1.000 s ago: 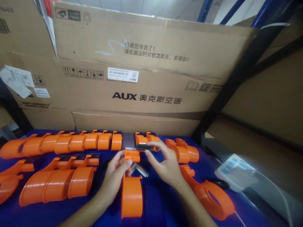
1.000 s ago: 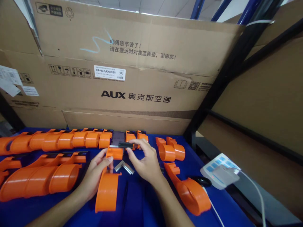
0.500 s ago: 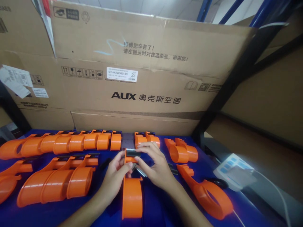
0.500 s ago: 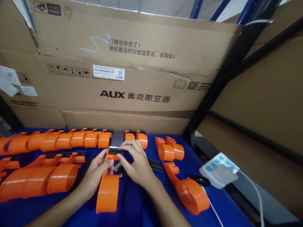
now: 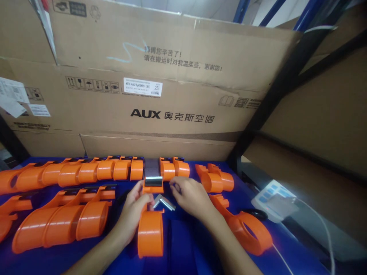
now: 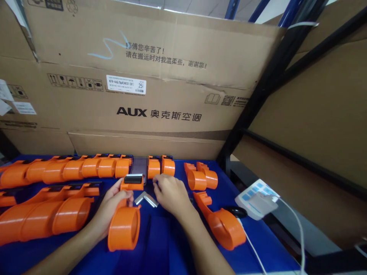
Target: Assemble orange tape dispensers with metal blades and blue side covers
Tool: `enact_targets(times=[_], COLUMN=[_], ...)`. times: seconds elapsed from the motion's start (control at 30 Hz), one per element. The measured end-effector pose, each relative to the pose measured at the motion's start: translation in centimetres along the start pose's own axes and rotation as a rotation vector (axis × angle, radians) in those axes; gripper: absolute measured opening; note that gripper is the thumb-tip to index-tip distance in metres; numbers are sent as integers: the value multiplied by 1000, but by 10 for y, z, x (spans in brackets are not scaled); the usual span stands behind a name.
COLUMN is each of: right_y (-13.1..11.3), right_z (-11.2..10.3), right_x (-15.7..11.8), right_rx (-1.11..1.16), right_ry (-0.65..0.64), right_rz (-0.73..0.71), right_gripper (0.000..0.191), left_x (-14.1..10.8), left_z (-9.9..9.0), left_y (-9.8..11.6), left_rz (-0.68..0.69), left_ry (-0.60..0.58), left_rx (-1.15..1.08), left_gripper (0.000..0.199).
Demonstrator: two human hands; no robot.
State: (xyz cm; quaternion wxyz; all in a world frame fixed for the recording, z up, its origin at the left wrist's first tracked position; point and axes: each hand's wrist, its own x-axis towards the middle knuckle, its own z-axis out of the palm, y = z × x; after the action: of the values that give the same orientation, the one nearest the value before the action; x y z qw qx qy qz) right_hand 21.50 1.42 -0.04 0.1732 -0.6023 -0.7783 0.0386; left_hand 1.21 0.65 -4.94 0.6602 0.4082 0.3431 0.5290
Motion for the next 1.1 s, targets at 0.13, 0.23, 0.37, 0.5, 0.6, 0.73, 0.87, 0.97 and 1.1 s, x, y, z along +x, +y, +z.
enact_targets(times=[0.13, 0.23, 0.37, 0.5, 0.6, 0.73, 0.87, 0.97, 1.1], right_y=[-3, 2, 10, 12, 11, 6, 1, 0, 0], right_z=[3, 6, 11, 14, 13, 12, 14, 17, 21], right_x=[-5, -5, -5, -5, -5, -4, -5, -5, -6], right_rx=[-95, -167, -214, -215, -196, -140, -81, -66, -90], right_ry=[-76, -119, -172, -199, -205, -196, -197, -197, -200], right_rz=[25, 82, 135, 151, 139, 90, 41, 25, 37], right_gripper=[14, 20, 22, 23, 22, 20, 18, 20, 24], left_x=[0, 1, 1, 1, 1, 2, 2, 2, 3], left_z=[-1, -1, -1, -1, -1, -1, -1, -1, -2], left_y=[0, 0, 0, -1, -1, 0, 0, -1, -2], left_rz=[9, 7, 16, 16, 15, 23, 15, 15, 19], left_ry=[-2, -1, -12, -23, -13, 19, 28, 19, 19], left_rx=[2, 0, 26, 29, 24, 29, 21, 46, 53], left_gripper=[24, 23, 21, 22, 21, 17, 19, 21, 23])
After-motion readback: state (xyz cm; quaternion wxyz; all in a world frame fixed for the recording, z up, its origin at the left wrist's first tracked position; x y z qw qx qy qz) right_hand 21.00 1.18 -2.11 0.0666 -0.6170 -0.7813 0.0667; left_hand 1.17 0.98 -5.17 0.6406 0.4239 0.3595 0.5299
